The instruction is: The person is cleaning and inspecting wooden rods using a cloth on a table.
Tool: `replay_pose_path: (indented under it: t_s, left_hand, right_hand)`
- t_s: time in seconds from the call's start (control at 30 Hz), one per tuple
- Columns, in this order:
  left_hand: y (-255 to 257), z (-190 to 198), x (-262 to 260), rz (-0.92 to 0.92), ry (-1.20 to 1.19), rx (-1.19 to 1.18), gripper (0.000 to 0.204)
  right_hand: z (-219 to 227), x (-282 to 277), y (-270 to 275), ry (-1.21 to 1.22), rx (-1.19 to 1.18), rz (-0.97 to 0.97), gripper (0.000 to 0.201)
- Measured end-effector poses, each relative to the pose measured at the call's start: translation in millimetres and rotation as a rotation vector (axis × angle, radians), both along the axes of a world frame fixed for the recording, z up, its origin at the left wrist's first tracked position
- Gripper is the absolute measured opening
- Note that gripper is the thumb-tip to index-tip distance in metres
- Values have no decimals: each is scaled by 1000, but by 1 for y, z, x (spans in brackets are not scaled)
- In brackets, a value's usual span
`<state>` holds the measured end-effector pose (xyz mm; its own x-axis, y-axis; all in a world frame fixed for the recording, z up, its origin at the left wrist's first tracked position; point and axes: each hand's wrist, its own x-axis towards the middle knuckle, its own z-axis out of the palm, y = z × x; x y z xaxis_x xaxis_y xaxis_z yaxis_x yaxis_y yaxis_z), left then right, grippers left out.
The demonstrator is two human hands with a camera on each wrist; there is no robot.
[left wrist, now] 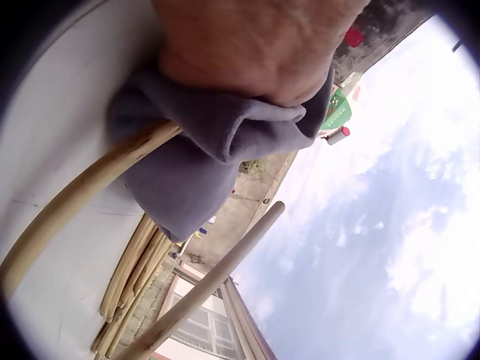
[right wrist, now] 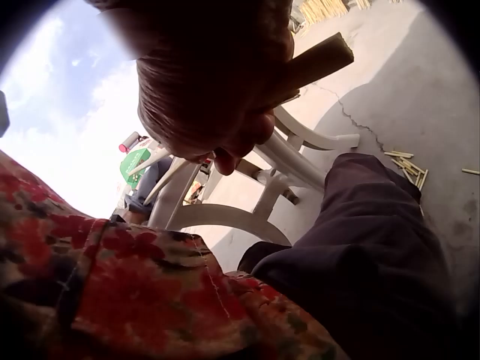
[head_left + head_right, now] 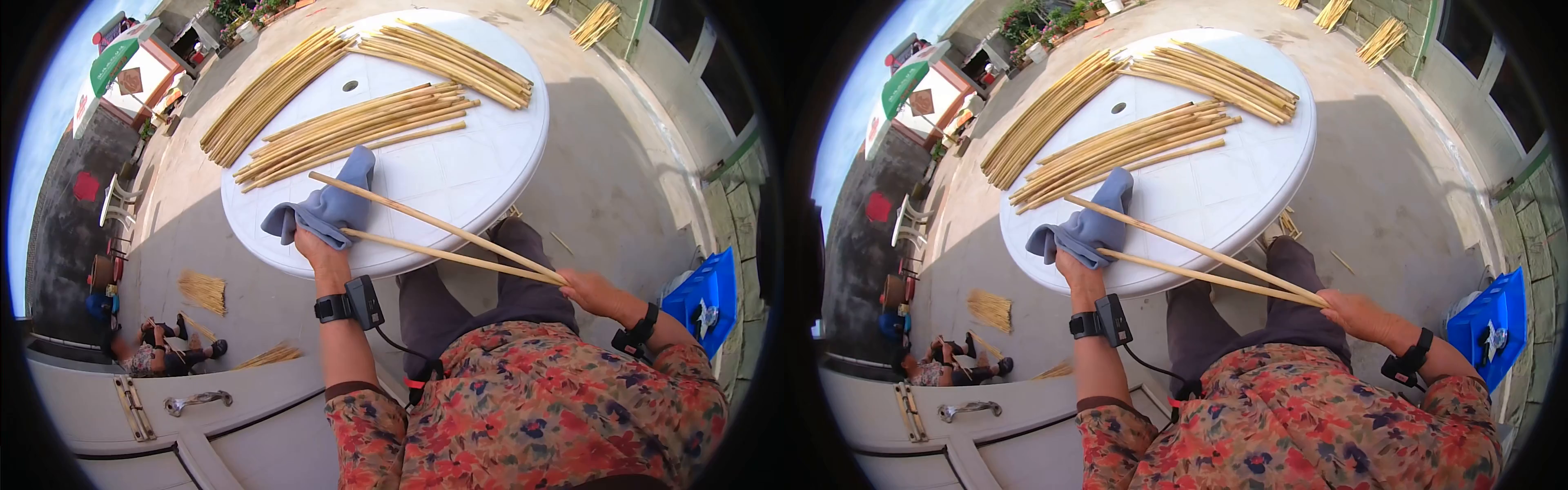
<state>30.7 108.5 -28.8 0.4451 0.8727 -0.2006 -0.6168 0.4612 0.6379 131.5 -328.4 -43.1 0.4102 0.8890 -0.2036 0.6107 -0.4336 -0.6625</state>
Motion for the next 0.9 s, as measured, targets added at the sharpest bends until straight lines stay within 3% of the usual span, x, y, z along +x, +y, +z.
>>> replay_pose_path:
  t_s: [0.07, 0.17, 0.23, 0.3, 0.4, 0.43, 0.5, 0.57, 0.67, 0.73, 0.8, 0.83, 0.9]
  left_hand:
    - [8, -9, -1, -10, 6, 39, 38]
    - [15, -7, -9, -89, -63, 97, 41]
    - [10, 7, -18, -211, -87, 58, 41]
    - [18, -13, -24, -198, -20, 116, 42]
    - [5, -22, -26, -163, 8, 153, 46]
    - [0, -21, -26, -234, -40, 180, 45]
    - [-10, -17, -28, -298, -84, 210, 45]
    - [-21, -11, -26, -299, -157, 73, 45]
    - [-33, -15, -24, -260, -107, 144, 48]
    - [-35, -16, -24, -263, -98, 98, 48]
    - [-38, -18, -22, -266, -93, 52, 47]
    - [-40, -19, -21, -325, -156, 39, 44]
    - [-44, -23, -18, -373, -220, 30, 42]
  right_hand:
    - [-6, 3, -24, -144, 10, -19, 22]
    - [-17, 8, -63, -166, -105, -100, 20]
    - [-17, 9, -75, -105, -61, -181, 20]
    - [-17, 7, -72, -35, -10, -262, 20]
    - [-11, 9, -25, 128, 316, -303, 23]
    - [-6, 10, -4, 157, 375, -274, 25]
    - [20, 11, 43, 495, 311, -268, 27]
    - [32, 13, 85, 672, 319, -171, 30]
    - [48, 10, 146, 824, 296, 29, 32]
    - [47, 4, 181, 889, 299, 92, 33]
    - [43, 0, 208, 1133, 149, 111, 33]
    - [40, -2, 217, 1131, 148, 120, 33]
    - [32, -10, 232, 1370, 126, 96, 33]
